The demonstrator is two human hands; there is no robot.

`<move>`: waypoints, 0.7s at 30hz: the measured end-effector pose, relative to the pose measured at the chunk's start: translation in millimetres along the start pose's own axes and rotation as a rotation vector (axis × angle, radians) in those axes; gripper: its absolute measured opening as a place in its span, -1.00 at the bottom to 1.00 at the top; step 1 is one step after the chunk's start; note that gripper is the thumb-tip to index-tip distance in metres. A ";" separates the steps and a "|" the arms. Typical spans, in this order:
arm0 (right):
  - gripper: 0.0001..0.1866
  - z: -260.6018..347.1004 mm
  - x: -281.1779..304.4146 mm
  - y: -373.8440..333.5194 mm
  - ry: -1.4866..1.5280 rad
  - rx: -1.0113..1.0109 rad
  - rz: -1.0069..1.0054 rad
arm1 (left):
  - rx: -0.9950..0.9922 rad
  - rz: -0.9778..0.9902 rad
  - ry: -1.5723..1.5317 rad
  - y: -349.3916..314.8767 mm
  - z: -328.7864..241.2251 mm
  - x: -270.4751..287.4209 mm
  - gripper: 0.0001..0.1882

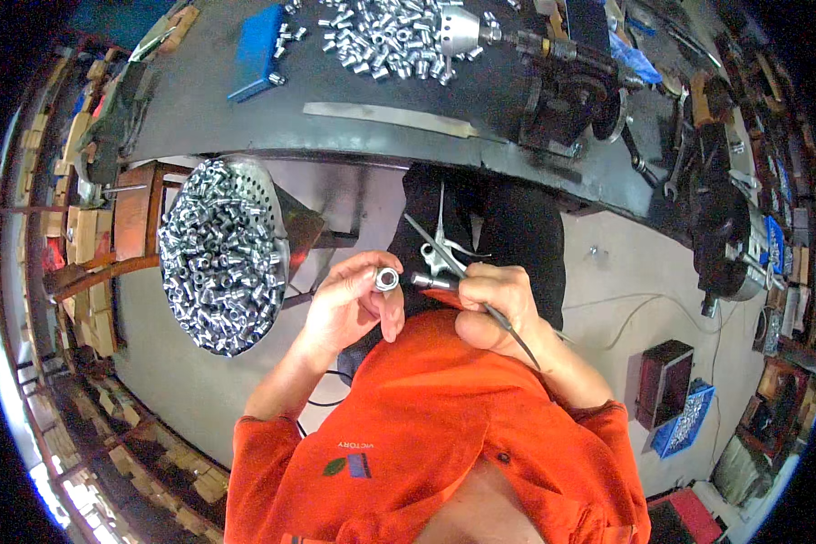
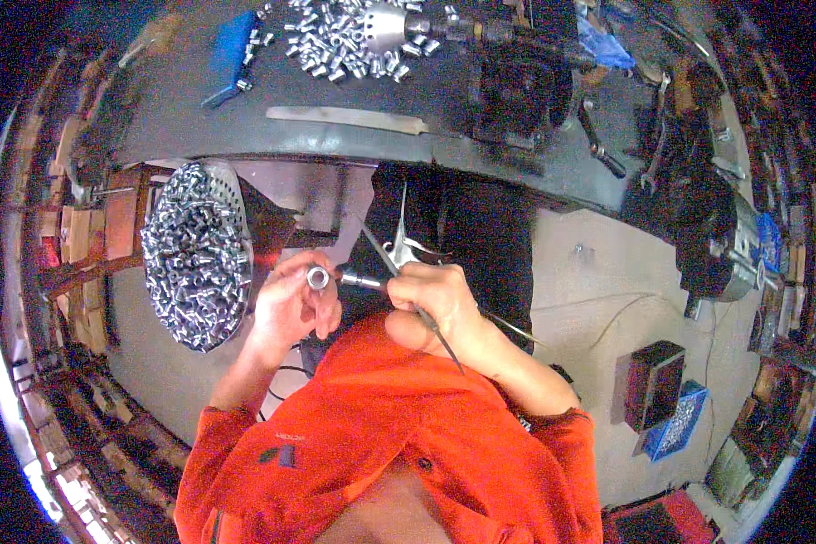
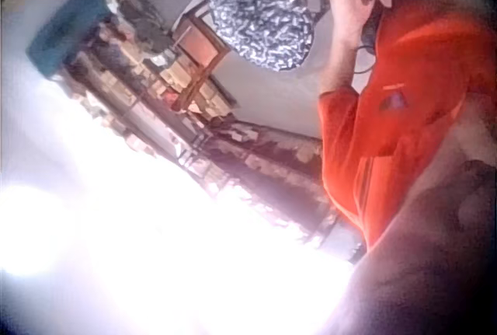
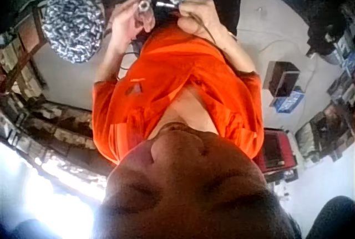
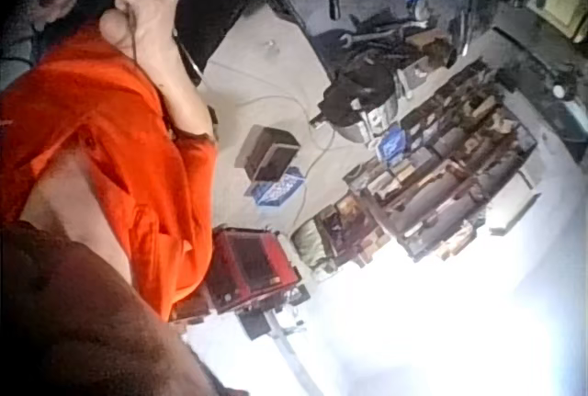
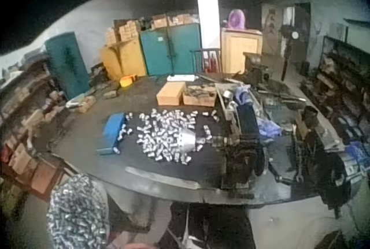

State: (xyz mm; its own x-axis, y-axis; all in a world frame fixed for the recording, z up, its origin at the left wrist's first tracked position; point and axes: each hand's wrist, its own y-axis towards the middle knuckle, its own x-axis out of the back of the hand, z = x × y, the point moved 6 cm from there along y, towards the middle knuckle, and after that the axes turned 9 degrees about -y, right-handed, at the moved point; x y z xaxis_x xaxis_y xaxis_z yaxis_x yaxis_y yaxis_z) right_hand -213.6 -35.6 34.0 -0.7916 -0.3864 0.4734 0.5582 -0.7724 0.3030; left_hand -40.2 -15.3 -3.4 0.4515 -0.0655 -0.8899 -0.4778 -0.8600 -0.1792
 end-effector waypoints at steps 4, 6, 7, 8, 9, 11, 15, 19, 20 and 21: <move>-0.76 -3.0 -0.9 1.0 0.014 -0.006 0.012 | 0.010 -0.122 -0.053 -1.4 7.7 8.5 -0.59; -0.75 -5.9 -3.7 2.2 0.007 -0.003 0.032 | 0.009 -0.153 -0.021 -2.8 9.1 16.3 -0.59; -0.75 -7.3 -4.2 2.8 0.000 -0.008 0.037 | 0.011 -0.166 -0.006 -2.1 9.8 19.2 -0.59; -0.76 -8.0 -4.9 3.2 -0.006 -0.014 0.044 | 0.006 -0.168 0.070 -1.3 8.0 19.5 -0.60; -0.77 -7.6 -5.5 4.0 -0.019 -0.021 0.057 | 0.001 -0.169 0.145 -0.1 4.9 18.0 -0.61; -0.79 -5.7 -6.1 5.9 -0.051 -0.034 0.085 | -0.015 -0.174 0.330 2.1 -0.4 15.0 -0.66; -0.83 -6.2 -14.0 5.7 -0.141 -0.067 0.133 | -0.020 -0.206 0.712 3.8 -8.2 6.7 -0.79; -0.83 -8.7 -17.4 4.0 -0.139 -0.103 0.125 | 0.020 -0.191 0.821 6.5 -11.2 2.9 -0.78; -0.83 -8.9 -17.2 3.7 -0.133 -0.120 0.121 | 0.019 -0.182 0.818 6.8 -11.3 3.1 -0.77; -0.82 -10.7 -17.8 3.4 -0.078 -0.129 0.131 | 0.009 -0.158 0.838 7.1 -11.9 2.8 -0.78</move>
State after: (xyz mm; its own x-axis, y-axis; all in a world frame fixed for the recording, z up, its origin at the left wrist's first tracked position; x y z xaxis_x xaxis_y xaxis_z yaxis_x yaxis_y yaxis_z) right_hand -200.3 -36.8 17.7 -0.6898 -0.4513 0.5661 0.6147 -0.7782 0.1286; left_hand -33.3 -27.6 -2.1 0.9203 -0.3010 -0.2500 -0.3665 -0.8869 -0.2813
